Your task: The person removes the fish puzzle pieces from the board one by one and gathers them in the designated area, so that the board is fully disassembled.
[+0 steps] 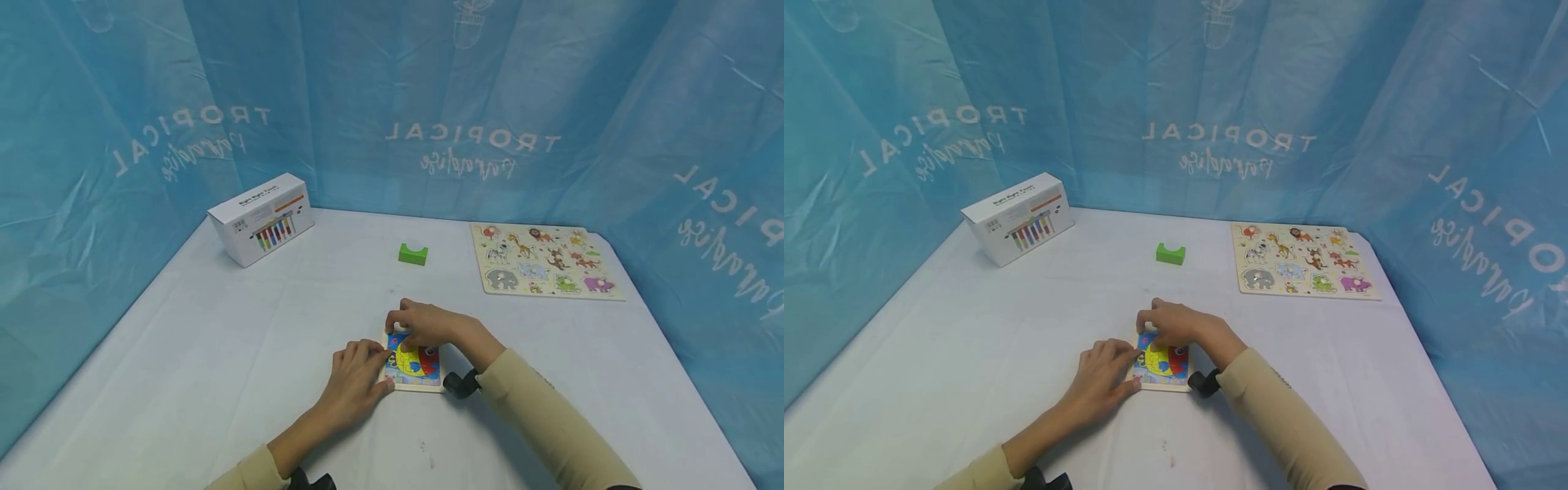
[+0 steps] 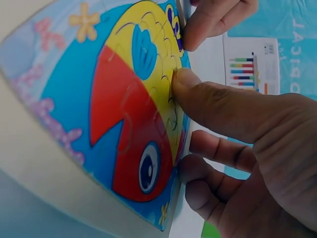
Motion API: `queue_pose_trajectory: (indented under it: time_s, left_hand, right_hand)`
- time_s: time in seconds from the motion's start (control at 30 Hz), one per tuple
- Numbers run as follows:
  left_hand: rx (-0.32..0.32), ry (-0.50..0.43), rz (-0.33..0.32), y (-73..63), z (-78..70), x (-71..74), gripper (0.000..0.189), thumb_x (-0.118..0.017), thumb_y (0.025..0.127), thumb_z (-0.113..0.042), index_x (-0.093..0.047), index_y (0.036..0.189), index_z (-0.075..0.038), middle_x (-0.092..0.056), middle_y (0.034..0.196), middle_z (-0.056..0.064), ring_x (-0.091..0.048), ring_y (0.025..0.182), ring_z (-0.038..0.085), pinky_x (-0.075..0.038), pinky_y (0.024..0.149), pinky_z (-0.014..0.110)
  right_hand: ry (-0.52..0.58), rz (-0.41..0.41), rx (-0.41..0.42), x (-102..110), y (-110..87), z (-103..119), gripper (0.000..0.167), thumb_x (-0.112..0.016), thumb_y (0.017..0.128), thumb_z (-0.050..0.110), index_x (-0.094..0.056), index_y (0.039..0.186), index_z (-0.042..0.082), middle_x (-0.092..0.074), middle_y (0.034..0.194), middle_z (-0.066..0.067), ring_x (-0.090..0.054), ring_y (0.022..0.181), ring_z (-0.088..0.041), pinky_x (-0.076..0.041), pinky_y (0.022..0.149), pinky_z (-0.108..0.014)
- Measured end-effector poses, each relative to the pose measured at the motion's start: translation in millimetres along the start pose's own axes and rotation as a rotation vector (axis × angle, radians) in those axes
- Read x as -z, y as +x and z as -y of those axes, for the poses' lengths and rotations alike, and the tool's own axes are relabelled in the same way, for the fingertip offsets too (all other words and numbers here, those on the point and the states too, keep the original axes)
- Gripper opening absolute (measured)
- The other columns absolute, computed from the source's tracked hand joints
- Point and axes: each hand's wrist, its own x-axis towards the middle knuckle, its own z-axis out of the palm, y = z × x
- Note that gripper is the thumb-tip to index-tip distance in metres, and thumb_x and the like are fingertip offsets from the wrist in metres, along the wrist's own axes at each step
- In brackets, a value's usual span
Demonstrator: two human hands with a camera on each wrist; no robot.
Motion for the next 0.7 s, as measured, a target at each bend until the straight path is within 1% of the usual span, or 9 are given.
queue_pose_trajectory:
  time_s: [0.2, 0.37, 0.53, 0.7]
  left_hand:
    - [0.003, 0.018, 0.005, 0.0, -1.3, -0.6, 0.047, -0.07, 0.083, -0.027, -0.06, 0.125, -0.009, -0.051, 0.122, 0.007, -0.041, 0.113, 0.025, -0.032, 0.094, 0.047]
    - [0.002, 0.023, 0.014, 0.1, -1.8, -0.4, 0.048, -0.07, 0.083, -0.028, -0.059, 0.126, -0.008, -0.05, 0.122, 0.008, -0.041, 0.113, 0.025, -0.031, 0.094, 0.046]
    - [0.007, 0.013, 0.02, 0.0, -2.2, -0.3, 0.048, -0.07, 0.083, -0.027, -0.059, 0.126, -0.008, -0.05, 0.123, 0.008, -0.041, 0.114, 0.025, -0.031, 0.094, 0.046]
    - [-0.001, 0.017, 0.01, 0.4, -1.7, -0.8, 0.047, -0.07, 0.083, -0.027, -0.06, 0.125, -0.007, -0.051, 0.123, 0.009, -0.041, 0.114, 0.026, -0.031, 0.093, 0.046]
  right_hand:
    - [0.001, 0.004, -0.017, -1.2, 0.9, 0.1, 0.034, -0.07, 0.084, 0.022, -0.056, 0.111, 0.037, -0.049, 0.11, 0.001, -0.055, 0.092, -0.016, -0.051, 0.075, -0.024]
    - [0.0, -0.005, -0.011, -3.0, 1.2, -1.0, 0.035, -0.07, 0.084, 0.023, -0.054, 0.111, 0.037, -0.049, 0.112, 0.001, -0.055, 0.092, -0.016, -0.051, 0.076, -0.025]
    - [0.0, -0.025, 0.001, -4.7, -1.3, -1.2, 0.034, -0.069, 0.085, 0.024, -0.053, 0.112, 0.036, -0.049, 0.112, 0.001, -0.054, 0.093, -0.016, -0.05, 0.076, -0.025]
    - [0.031, -0.052, 0.003, -8.0, -5.4, -3.5, 0.033, -0.068, 0.086, 0.024, -0.053, 0.113, 0.035, -0.048, 0.109, 0.0, -0.054, 0.093, -0.018, -0.05, 0.076, -0.027]
